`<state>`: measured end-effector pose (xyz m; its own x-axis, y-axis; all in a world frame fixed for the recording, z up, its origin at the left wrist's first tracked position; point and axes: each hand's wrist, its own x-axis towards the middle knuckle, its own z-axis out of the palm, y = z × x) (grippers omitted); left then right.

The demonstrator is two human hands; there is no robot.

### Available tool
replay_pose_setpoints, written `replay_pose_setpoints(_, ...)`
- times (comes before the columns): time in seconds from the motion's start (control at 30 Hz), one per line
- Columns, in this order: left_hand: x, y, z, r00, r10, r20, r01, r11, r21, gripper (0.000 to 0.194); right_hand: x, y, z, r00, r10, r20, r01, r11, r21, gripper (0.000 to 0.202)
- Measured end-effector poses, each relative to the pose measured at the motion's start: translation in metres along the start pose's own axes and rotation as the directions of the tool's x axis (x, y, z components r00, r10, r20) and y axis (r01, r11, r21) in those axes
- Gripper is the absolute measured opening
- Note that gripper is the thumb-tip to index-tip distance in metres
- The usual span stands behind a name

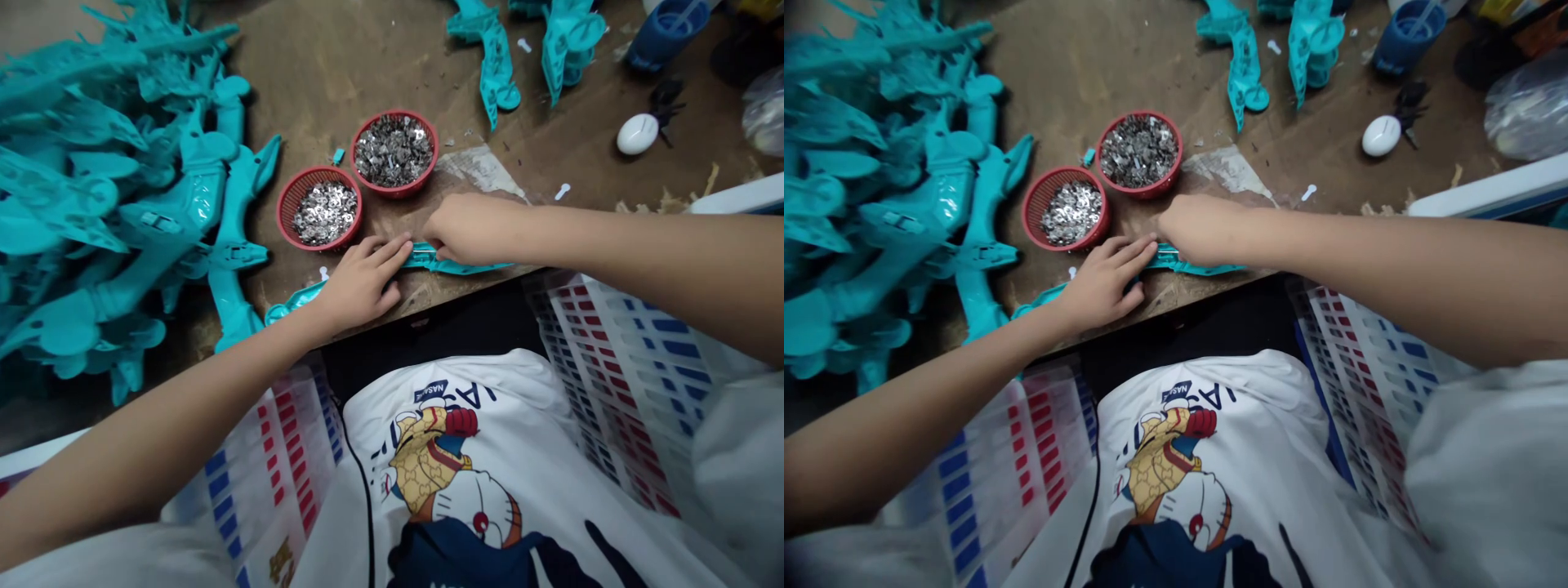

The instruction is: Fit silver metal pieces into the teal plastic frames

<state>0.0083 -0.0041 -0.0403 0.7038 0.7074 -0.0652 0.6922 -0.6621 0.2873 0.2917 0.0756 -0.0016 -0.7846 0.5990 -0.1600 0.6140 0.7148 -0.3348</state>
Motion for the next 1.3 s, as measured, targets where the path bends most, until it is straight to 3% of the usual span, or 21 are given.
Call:
replay_pose_setpoints(0.27,0.005,0.004,-0.003,1.000,-0.012,-0.007,0.012,1.000,-0.028,0.081,0.001,-0.025,-0.015,0.994,0.059,0.091,-0.051,0.995,-0.088,0.012)
replay_pose_setpoints(0.43,0.006,0.007,0.000,0.994,-0.099,-0.044,0.096,0.994,-0.058,0.093,-0.005,-0.004,-0.033,0.989,0.037,0.143,-0.024,0.996,-0.091,0.006)
replay_pose_setpoints(0.6,0.004,0.007,0.003,0.997,-0.045,-0.061,0.043,0.998,-0.044,0.082,-0.009,0.019,-0.047,0.990,0.067,-0.124,-0.048,0.987,0.151,0.018)
replay_pose_setpoints(0.67,0.003,0.006,0.005,0.997,-0.041,-0.070,0.038,0.998,-0.044,0.079,-0.008,0.013,-0.046,0.976,0.079,-0.204,-0.023,0.965,0.260,0.022)
replay_pose_setpoints(0.77,0.002,0.005,0.006,0.996,-0.043,-0.080,0.039,0.998,-0.056,0.078,-0.005,-0.004,-0.041,0.977,0.069,-0.203,0.000,0.946,0.323,0.020)
replay_pose_setpoints(0.9,0.002,0.005,0.006,0.996,-0.047,-0.069,0.044,0.998,-0.043,0.077,-0.001,-0.017,-0.033,0.987,0.043,-0.158,0.002,0.962,0.275,0.014)
replay_pose_setpoints(1.3,0.001,0.005,0.007,0.997,-0.039,-0.068,0.038,0.999,-0.017,0.078,-0.003,-0.025,-0.027,0.993,-0.042,-0.114,0.055,0.991,0.118,0.017)
